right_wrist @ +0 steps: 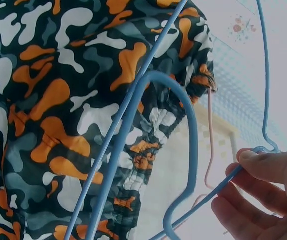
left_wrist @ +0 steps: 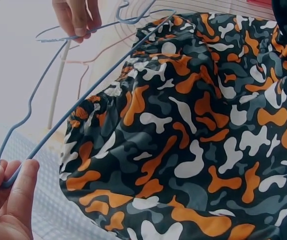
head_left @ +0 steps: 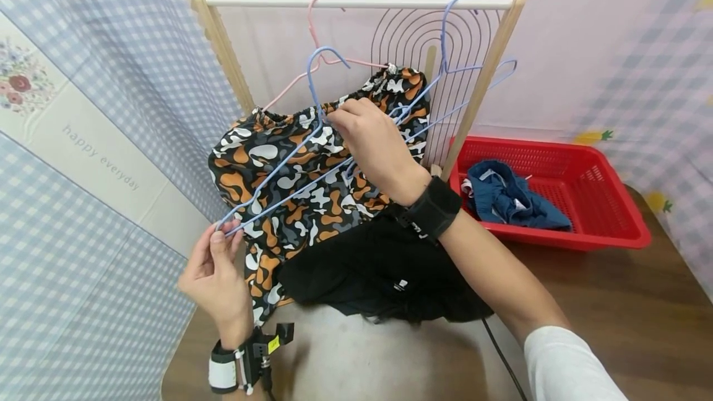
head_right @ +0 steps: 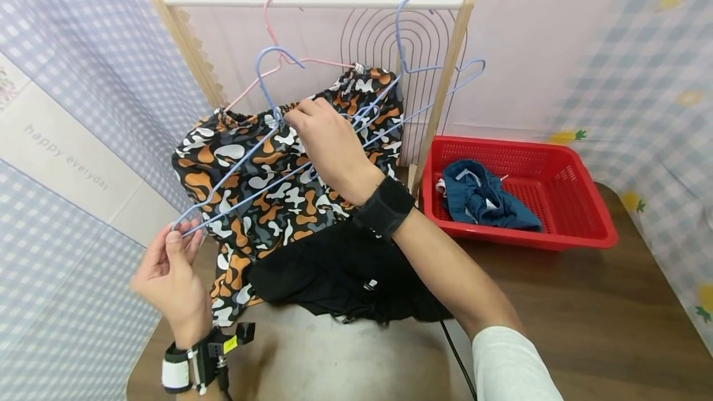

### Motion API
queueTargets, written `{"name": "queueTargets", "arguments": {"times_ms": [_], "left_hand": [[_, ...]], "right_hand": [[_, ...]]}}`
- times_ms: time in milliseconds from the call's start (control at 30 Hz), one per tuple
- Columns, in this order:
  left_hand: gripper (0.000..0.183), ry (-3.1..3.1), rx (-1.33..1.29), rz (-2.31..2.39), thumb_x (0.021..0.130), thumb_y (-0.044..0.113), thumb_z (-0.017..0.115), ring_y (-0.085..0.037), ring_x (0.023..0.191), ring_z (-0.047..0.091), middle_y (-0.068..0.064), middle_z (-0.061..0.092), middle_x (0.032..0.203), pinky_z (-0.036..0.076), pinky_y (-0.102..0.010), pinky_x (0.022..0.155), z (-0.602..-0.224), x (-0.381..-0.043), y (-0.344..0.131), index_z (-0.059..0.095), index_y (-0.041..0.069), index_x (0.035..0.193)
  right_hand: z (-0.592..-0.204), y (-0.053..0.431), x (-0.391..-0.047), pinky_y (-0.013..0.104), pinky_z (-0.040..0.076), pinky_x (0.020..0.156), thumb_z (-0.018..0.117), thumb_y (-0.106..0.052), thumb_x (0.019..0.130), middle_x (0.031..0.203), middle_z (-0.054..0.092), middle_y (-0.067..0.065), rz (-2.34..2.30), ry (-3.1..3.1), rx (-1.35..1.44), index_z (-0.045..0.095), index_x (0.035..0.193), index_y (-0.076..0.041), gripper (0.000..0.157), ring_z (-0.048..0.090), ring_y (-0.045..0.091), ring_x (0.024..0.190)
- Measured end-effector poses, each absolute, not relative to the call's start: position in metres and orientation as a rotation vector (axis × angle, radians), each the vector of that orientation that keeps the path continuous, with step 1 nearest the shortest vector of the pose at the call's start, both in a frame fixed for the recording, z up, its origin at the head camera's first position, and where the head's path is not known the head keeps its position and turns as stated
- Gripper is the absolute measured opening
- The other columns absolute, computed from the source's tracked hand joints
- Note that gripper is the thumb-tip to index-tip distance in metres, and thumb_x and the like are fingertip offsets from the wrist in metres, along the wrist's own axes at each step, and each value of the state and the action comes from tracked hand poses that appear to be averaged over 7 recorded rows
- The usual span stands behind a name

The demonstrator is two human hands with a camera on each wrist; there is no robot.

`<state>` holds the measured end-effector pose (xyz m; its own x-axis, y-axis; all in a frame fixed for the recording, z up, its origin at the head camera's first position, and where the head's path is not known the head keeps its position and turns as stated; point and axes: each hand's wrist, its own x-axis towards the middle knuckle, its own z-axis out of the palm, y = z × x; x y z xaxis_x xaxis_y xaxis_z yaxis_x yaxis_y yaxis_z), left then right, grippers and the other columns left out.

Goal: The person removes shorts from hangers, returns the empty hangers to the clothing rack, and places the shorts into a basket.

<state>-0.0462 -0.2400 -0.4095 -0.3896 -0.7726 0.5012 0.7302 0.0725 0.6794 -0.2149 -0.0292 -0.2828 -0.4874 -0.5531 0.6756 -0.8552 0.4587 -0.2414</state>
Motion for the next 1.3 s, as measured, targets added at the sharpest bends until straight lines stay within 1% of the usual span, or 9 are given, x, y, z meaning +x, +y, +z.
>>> {"name": "queueTargets", "arguments": {"times_ms": [267,367,533,700,867,1100,1300], "left_hand": [[0.021,-1.187,0.067,-1.602,0.1,-0.003,0.068,-0.033,0.098,0.077,-0.031,0.075,0.104,0.06,-0.036,0.087,-0.402,-0.053,-0.238,0.071,-0.018,0.114],[0.022,-1.176,0.063,-1.625,0.1,-0.003,0.068,-0.035,0.099,0.077,-0.03,0.075,0.104,0.06,-0.036,0.088,-0.4,-0.056,-0.238,0.07,-0.02,0.114],[0.024,-1.159,0.043,-1.654,0.1,-0.004,0.067,-0.033,0.098,0.076,-0.028,0.076,0.103,0.06,-0.037,0.09,-0.4,-0.062,-0.238,0.067,-0.023,0.115],[0.025,-1.186,0.03,-1.654,0.1,-0.004,0.067,-0.031,0.099,0.076,-0.026,0.076,0.105,0.06,-0.037,0.091,-0.399,-0.067,-0.238,0.067,-0.023,0.116],[0.022,-1.2,0.036,-1.643,0.1,-0.004,0.067,-0.032,0.099,0.076,-0.026,0.076,0.105,0.061,-0.037,0.089,-0.4,-0.071,-0.237,0.07,-0.02,0.116],[0.023,-1.198,0.034,-1.679,0.099,-0.003,0.069,-0.032,0.1,0.077,-0.031,0.075,0.107,0.06,-0.038,0.09,-0.397,-0.079,-0.234,0.07,-0.019,0.116],[0.021,-1.225,0.013,-1.677,0.099,-0.003,0.07,-0.03,0.098,0.077,-0.029,0.076,0.105,0.061,-0.036,0.088,-0.394,-0.085,-0.231,0.072,-0.016,0.115]], "right_hand": [[-0.277,-0.022,-0.221,0.035,0.054,0.092,0.065,-0.004,0.104,0.109,0.073,0.01,0.752,-2.189,1.141,0.077,0.116,-0.001,0.017,0.064,0.025,0.103],[-0.276,-0.021,-0.223,0.034,0.054,0.092,0.065,-0.003,0.104,0.109,0.073,0.01,0.747,-2.181,1.138,0.077,0.115,-0.001,0.016,0.064,0.026,0.102],[-0.273,-0.02,-0.227,0.034,0.054,0.095,0.066,-0.004,0.104,0.11,0.073,0.012,0.749,-2.189,1.132,0.077,0.116,0.0,0.017,0.065,0.026,0.105],[-0.269,-0.018,-0.231,0.035,0.055,0.096,0.067,-0.003,0.103,0.112,0.073,0.013,0.763,-2.204,1.11,0.077,0.117,0.002,0.018,0.066,0.027,0.106],[-0.267,-0.015,-0.234,0.036,0.054,0.094,0.065,-0.007,0.105,0.114,0.074,0.012,0.775,-2.239,1.108,0.077,0.117,0.001,0.019,0.065,0.027,0.106],[-0.26,-0.011,-0.241,0.037,0.052,0.096,0.063,-0.009,0.106,0.117,0.073,0.012,0.785,-2.278,1.065,0.077,0.119,0.0,0.021,0.065,0.027,0.109],[-0.253,-0.007,-0.248,0.038,0.049,0.103,0.063,-0.012,0.106,0.119,0.074,0.01,0.8,-2.302,1.03,0.077,0.12,-0.003,0.022,0.064,0.026,0.115]]}}
